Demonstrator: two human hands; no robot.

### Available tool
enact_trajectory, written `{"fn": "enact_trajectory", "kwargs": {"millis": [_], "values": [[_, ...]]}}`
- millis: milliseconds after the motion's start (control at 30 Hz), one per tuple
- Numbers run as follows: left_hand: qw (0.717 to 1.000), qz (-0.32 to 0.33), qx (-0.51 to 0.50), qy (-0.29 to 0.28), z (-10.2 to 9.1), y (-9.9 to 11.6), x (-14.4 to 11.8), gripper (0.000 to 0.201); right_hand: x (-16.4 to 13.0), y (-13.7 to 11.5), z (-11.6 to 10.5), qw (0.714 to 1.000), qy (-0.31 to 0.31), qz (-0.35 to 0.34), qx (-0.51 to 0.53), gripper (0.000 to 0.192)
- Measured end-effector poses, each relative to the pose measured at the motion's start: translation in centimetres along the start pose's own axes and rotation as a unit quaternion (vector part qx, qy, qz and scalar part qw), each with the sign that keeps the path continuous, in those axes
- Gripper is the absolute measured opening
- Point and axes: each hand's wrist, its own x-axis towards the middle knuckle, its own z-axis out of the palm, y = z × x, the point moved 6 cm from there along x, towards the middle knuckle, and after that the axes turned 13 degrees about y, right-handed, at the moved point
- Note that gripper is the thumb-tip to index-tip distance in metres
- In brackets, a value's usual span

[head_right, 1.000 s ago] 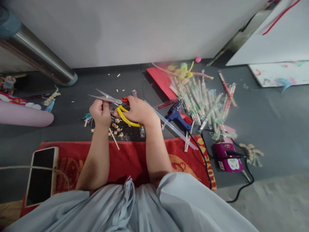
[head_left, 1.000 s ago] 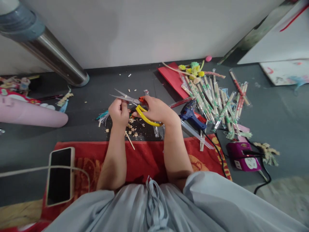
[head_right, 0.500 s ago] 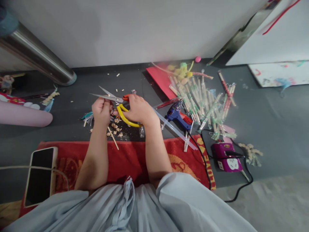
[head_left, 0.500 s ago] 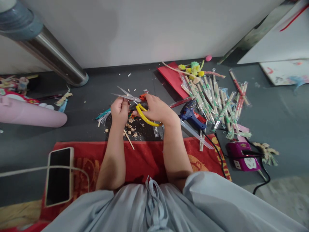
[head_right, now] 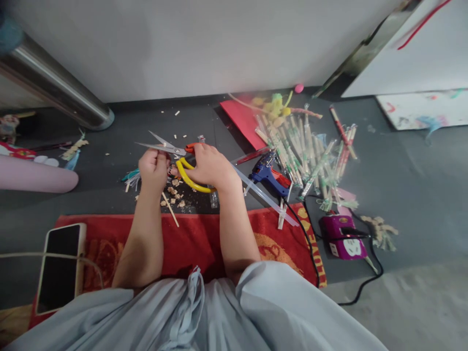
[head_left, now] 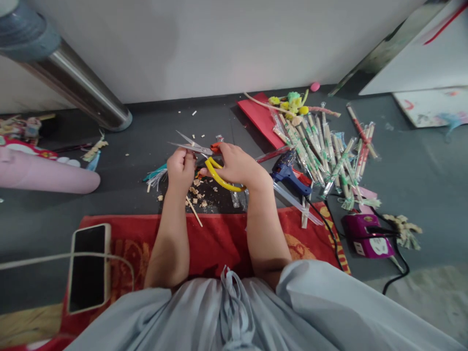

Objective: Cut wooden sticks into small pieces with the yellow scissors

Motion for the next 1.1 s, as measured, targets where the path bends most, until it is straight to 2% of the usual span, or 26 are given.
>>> {"fn": "enact_trajectory", "kwargs": {"millis": [100, 633, 1100], "values": [[1.000, 0.001, -0.009, 0.017, -0.23, 0.20, 0.08, 0.040, -0.02, -0.06, -0.07, 1.000, -0.004, -0.003, -0.001, 0.073], [0.999, -0.024, -0.029, 0.003, -0.42, 0.66, 0.21, 0.040, 0.01, -0.20, -0.17, 1.000, -0.024, 0.001, 0.004, 0.069], [0.999, -0.027, -0.014, 0.009, -0.44, 0.86, 0.24, 0.046, 0.12, -0.46, -0.82, 0.997, -0.019, 0.001, -0.076, 0.047]]}}
